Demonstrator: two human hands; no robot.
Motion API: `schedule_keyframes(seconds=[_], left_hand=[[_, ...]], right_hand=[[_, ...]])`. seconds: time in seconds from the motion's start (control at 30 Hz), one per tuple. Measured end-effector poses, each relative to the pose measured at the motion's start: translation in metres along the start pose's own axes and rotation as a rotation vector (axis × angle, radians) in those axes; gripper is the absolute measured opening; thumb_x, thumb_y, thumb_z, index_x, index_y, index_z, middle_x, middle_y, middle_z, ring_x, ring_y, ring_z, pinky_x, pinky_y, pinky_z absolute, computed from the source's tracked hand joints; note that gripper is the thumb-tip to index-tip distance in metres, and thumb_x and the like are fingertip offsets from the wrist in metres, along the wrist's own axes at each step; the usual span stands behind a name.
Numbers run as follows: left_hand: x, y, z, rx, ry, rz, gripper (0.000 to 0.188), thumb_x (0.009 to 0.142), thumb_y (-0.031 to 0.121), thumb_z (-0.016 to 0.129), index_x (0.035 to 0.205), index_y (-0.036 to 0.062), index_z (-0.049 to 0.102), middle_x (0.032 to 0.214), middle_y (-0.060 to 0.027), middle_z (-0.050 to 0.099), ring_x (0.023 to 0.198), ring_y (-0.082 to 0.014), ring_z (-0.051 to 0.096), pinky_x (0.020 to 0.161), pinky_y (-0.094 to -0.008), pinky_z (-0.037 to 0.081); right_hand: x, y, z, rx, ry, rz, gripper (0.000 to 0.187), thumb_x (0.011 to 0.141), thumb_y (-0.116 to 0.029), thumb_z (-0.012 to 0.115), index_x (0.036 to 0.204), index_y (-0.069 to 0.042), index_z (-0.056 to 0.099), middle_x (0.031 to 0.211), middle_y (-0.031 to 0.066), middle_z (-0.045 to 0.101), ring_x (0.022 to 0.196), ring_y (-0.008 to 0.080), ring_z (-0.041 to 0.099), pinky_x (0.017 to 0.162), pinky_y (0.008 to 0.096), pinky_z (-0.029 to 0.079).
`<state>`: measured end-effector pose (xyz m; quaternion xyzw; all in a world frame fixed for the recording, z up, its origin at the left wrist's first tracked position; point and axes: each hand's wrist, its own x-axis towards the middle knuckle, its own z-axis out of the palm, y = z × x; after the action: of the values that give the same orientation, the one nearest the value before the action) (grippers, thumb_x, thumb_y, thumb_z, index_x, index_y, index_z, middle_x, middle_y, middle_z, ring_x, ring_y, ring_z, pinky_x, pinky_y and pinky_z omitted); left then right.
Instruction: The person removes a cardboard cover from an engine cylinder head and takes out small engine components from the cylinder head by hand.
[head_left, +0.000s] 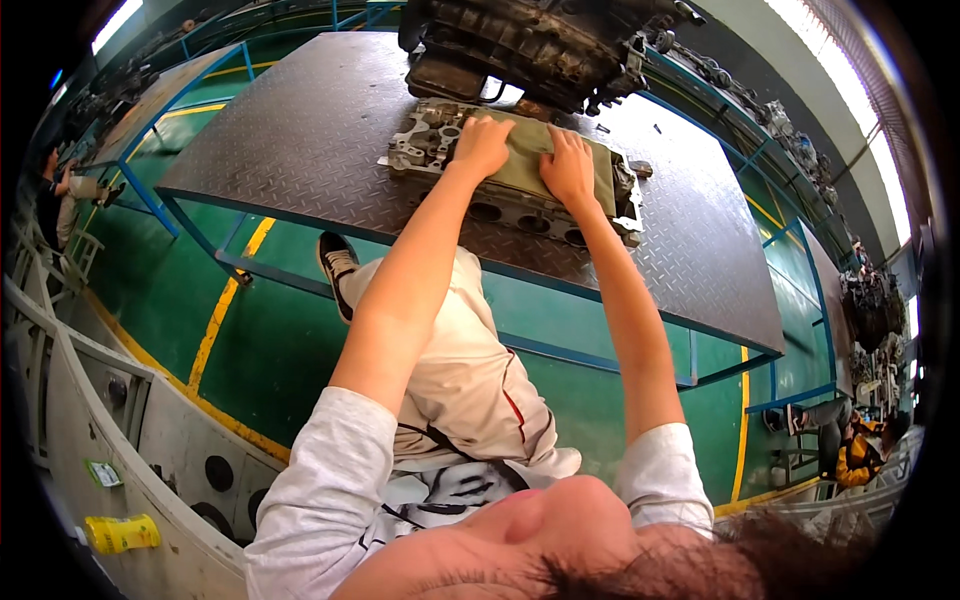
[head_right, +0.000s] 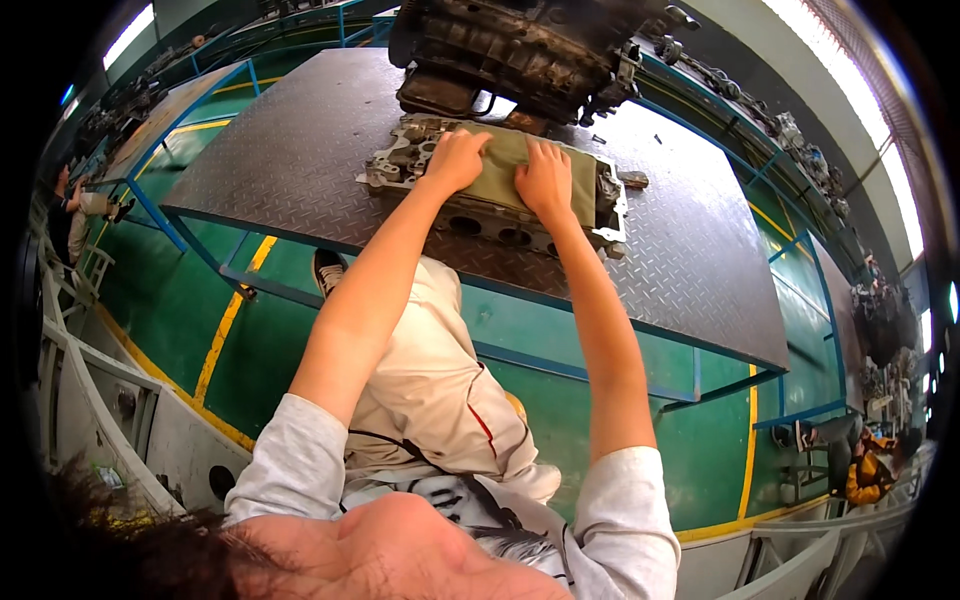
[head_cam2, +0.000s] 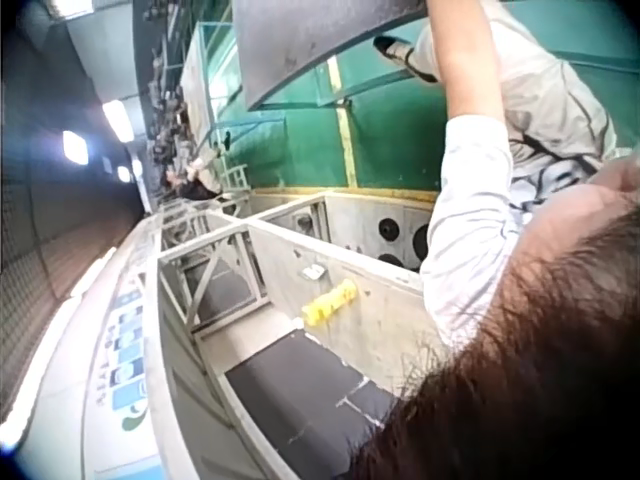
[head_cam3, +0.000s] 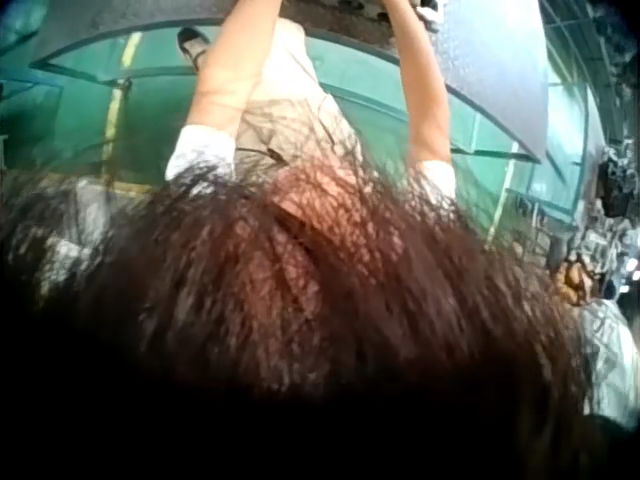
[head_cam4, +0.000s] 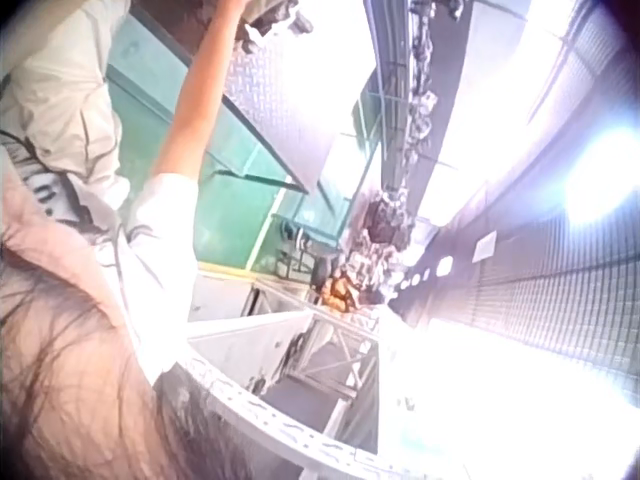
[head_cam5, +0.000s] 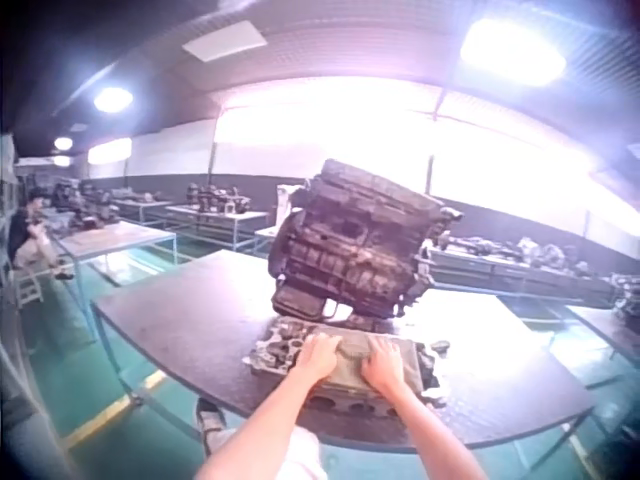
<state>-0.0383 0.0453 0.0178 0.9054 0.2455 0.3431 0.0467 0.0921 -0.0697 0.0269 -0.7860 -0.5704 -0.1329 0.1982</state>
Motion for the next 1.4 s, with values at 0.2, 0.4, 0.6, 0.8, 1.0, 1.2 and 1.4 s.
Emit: schedule_keyframes(seconds=[0.2,0.4,0.6,0.8,1.0,1.2,1.4], left_hand=[[0.015,-0.001,-0.018,0.001,0.582,0.049,0.045,0.075,-0.003,0.046,0.119,0.0038,0.047,0.101,-0.0097,0.056,0.1,-0.029,0.05,0.087,-0.0397,0.037],[0.009,-0.016,0.004,-0.012,-0.12,-0.055,0.039,0.073,-0.001,0.049,0.11,0.0094,0.058,0.088,-0.0093,0.064,0.092,-0.0294,0.056,0.086,-0.0402,0.038],[0.005,-0.009,0.004,-0.008,-0.025,-0.035,0.036,0.076,0.001,0.047,0.108,0.0115,0.061,0.085,-0.0105,0.065,0.09,-0.0304,0.057,0.086,-0.0398,0.039],[0.013,0.004,-0.022,-0.074,0.487,0.082,0.038,0.08,0.0,0.047,0.117,0.004,0.052,0.109,-0.0128,0.055,0.109,-0.0286,0.047,0.092,-0.0398,0.036],[0.022,0.001,-0.013,-0.011,0.534,0.057,0.042,0.079,0.0,0.046,0.121,0.0022,0.047,0.11,-0.0141,0.055,0.107,-0.0316,0.048,0.093,-0.0412,0.035],[0.012,0.016,-0.007,0.045,-0.138,-0.111,0.038,0.08,0.01,0.044,0.117,0.0069,0.055,0.099,-0.0182,0.062,0.097,-0.0331,0.056,0.088,-0.0404,0.038],[0.008,0.016,0.001,-0.003,-0.137,-0.097,0.035,0.081,0.009,0.044,0.114,0.008,0.057,0.1,-0.0124,0.063,0.104,-0.027,0.053,0.093,-0.0422,0.034]], right_hand=[[-0.005,-0.016,-0.009,-0.043,0.645,-0.151,0.062,0.069,-0.006,0.053,0.129,-0.005,0.039,0.126,0.0164,0.044,0.112,0.0302,0.044,0.097,0.0416,0.034],[0.003,-0.003,0.006,-0.011,0.055,0.018,0.033,0.07,-0.01,0.054,0.101,0.002,0.058,0.088,0.0187,0.063,0.09,0.0326,0.057,0.098,0.0397,0.036],[0.003,0.006,0.013,0.016,0.24,-0.088,0.028,0.07,-0.011,0.053,0.095,-0.001,0.061,0.08,0.0181,0.063,0.086,0.0326,0.058,0.094,0.04,0.038],[-0.005,-0.017,-0.01,0.038,0.589,-0.087,0.068,0.068,-0.006,0.056,0.133,-0.004,0.035,0.136,0.0209,0.035,0.119,0.0349,0.039,0.101,0.0421,0.03],[0.002,-0.019,-0.01,0.009,0.739,-0.093,0.059,0.07,-0.008,0.056,0.128,-0.003,0.042,0.131,0.0224,0.041,0.117,0.0347,0.043,0.104,0.0441,0.027],[0.005,0.012,0.019,-0.011,0.386,-0.171,0.023,0.076,-0.019,0.052,0.084,-0.001,0.064,0.073,0.0159,0.063,0.081,0.0306,0.059,0.094,0.0425,0.038],[-0.006,0.006,0.003,0.063,0.422,-0.072,0.023,0.075,-0.014,0.054,0.093,-0.003,0.062,0.089,0.0144,0.064,0.09,0.0295,0.058,0.09,0.0401,0.038]])
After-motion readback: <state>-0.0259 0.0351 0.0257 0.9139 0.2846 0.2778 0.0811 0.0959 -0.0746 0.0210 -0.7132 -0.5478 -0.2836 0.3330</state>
